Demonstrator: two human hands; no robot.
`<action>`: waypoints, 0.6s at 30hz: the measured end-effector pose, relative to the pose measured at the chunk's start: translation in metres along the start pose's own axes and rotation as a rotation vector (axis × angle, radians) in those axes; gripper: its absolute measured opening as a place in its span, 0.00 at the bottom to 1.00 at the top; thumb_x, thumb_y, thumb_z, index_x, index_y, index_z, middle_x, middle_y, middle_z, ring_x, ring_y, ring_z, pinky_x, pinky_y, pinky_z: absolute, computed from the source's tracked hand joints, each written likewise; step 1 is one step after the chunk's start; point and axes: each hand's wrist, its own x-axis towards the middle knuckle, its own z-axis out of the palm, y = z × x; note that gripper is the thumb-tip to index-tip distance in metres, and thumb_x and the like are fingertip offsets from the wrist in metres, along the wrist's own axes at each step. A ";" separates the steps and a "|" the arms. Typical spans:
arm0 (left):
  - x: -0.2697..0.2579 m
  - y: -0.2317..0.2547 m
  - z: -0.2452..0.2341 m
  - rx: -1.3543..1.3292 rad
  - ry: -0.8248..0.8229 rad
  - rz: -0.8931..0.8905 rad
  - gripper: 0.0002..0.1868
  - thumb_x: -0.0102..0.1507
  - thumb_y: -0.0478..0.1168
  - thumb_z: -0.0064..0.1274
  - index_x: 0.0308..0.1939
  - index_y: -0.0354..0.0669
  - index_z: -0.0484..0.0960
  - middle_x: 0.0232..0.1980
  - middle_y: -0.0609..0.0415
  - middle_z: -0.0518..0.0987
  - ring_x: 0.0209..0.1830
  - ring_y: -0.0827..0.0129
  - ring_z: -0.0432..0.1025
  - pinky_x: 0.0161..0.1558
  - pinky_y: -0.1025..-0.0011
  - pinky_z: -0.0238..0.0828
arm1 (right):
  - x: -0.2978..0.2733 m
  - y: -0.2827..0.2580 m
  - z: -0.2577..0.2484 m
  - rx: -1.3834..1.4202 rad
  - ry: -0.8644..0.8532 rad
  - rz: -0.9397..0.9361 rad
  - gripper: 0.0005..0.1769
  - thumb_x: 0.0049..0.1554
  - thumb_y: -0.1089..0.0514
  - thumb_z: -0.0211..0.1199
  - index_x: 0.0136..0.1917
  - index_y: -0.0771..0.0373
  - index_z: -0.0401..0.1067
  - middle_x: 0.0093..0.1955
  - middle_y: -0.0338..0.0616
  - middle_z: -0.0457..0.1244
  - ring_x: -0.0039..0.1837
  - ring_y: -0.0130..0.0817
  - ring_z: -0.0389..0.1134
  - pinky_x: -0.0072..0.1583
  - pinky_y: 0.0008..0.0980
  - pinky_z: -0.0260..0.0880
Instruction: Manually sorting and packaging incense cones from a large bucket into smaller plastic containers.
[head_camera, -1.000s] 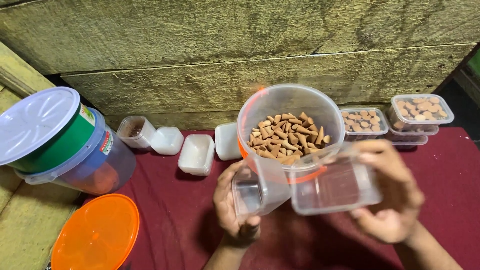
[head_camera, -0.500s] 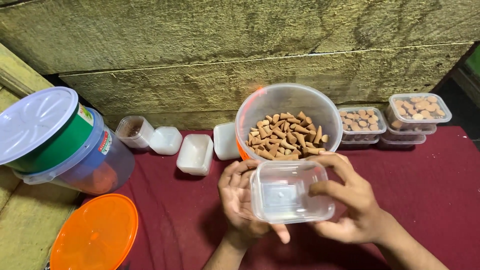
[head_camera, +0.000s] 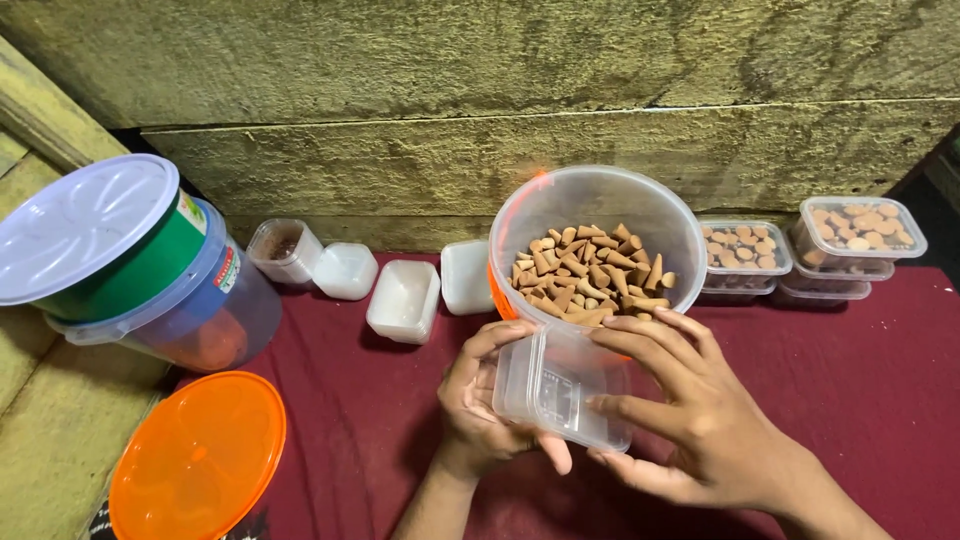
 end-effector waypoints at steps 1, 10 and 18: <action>0.003 0.001 -0.003 0.051 -0.036 0.016 0.52 0.47 0.66 0.66 0.61 0.31 0.71 0.60 0.44 0.77 0.62 0.58 0.76 0.70 0.62 0.74 | -0.001 0.000 -0.002 -0.019 -0.029 -0.001 0.17 0.51 0.42 0.69 0.49 0.52 0.80 0.69 0.56 0.62 0.72 0.56 0.62 0.72 0.61 0.51; -0.004 -0.030 -0.052 -0.040 0.185 -0.023 0.37 0.67 0.43 0.56 0.77 0.36 0.59 0.79 0.44 0.57 0.71 0.44 0.66 0.35 0.62 0.92 | -0.016 0.014 -0.025 -0.054 -0.030 0.091 0.14 0.45 0.45 0.68 0.36 0.56 0.76 0.71 0.57 0.61 0.73 0.51 0.63 0.71 0.61 0.53; 0.027 -0.025 -0.063 1.039 0.578 0.054 0.24 0.59 0.51 0.67 0.45 0.39 0.74 0.57 0.41 0.76 0.60 0.49 0.72 0.63 0.55 0.67 | -0.023 0.017 -0.030 -0.072 0.020 0.133 0.16 0.43 0.43 0.70 0.40 0.53 0.78 0.70 0.56 0.62 0.70 0.49 0.65 0.74 0.62 0.52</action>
